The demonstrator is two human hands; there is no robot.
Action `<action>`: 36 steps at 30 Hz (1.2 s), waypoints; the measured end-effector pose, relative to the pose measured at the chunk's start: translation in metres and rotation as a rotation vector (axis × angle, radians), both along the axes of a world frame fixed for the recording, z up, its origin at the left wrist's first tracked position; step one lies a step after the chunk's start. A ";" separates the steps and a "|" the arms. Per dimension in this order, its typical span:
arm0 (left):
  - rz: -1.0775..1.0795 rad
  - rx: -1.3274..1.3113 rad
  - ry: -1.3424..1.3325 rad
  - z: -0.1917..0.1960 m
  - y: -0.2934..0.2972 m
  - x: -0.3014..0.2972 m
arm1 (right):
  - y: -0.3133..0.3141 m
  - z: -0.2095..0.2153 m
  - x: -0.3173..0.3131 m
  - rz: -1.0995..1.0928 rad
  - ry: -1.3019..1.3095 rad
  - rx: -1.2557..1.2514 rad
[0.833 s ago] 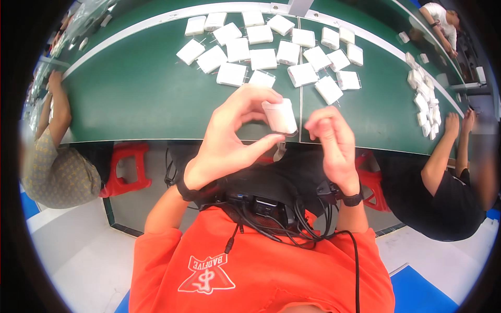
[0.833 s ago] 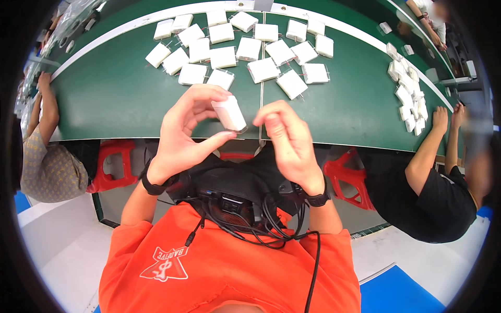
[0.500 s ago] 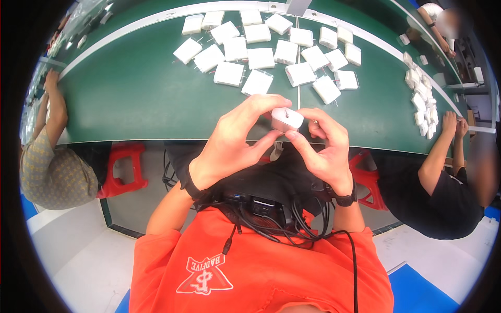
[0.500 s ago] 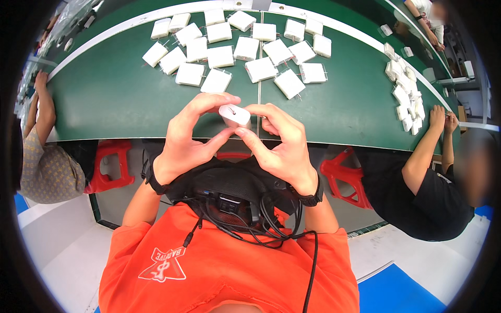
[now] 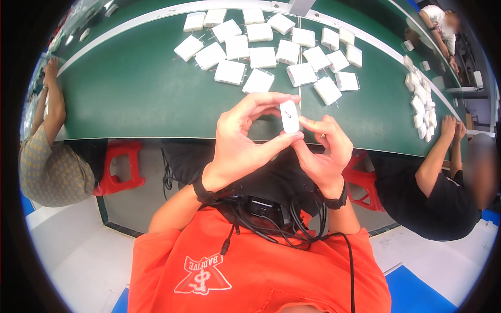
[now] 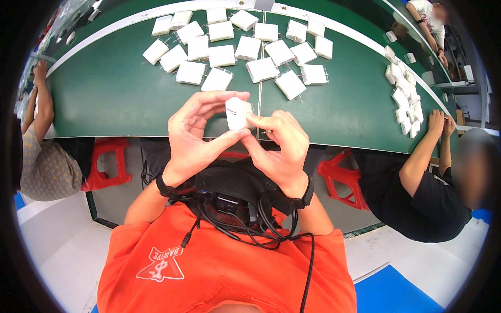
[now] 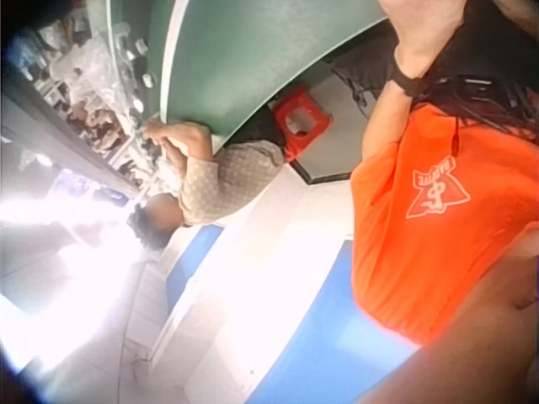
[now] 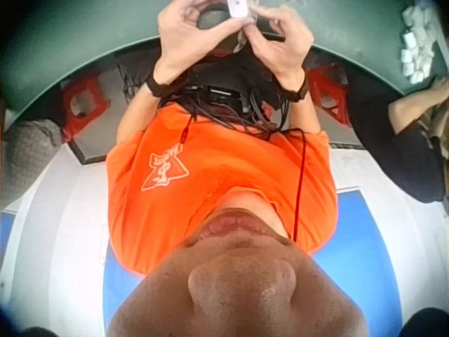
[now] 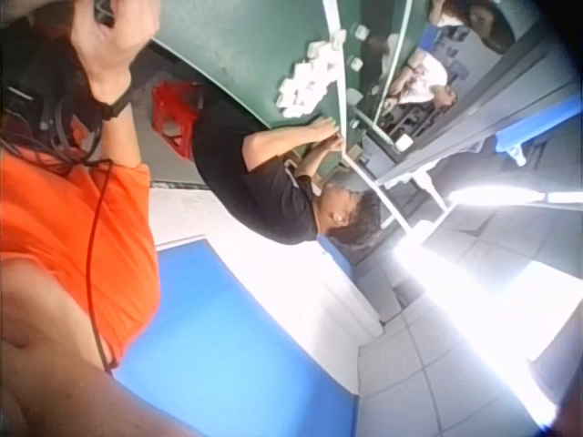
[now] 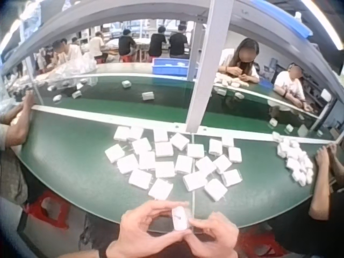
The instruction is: Assemble small white electronic components or batteries on a production line.
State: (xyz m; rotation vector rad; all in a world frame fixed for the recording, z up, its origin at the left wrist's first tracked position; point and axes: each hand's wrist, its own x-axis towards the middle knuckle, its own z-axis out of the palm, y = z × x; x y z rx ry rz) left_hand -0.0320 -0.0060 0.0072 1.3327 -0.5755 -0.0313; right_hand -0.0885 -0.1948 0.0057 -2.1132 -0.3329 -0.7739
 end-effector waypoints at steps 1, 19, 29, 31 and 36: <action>0.016 0.091 -0.065 0.001 0.002 0.002 | -0.001 0.000 0.000 0.009 0.053 0.010; 0.012 0.347 -0.176 -0.010 0.005 0.008 | -0.019 0.026 0.013 0.125 0.337 0.156; 0.007 0.331 -0.185 -0.010 0.005 0.009 | -0.018 0.029 0.021 0.233 0.391 0.130; 0.009 0.330 -0.191 -0.011 0.005 0.009 | -0.017 0.028 0.022 0.227 0.398 0.141; 0.007 0.340 -0.194 -0.011 0.006 0.009 | -0.017 0.024 0.024 0.128 0.431 0.148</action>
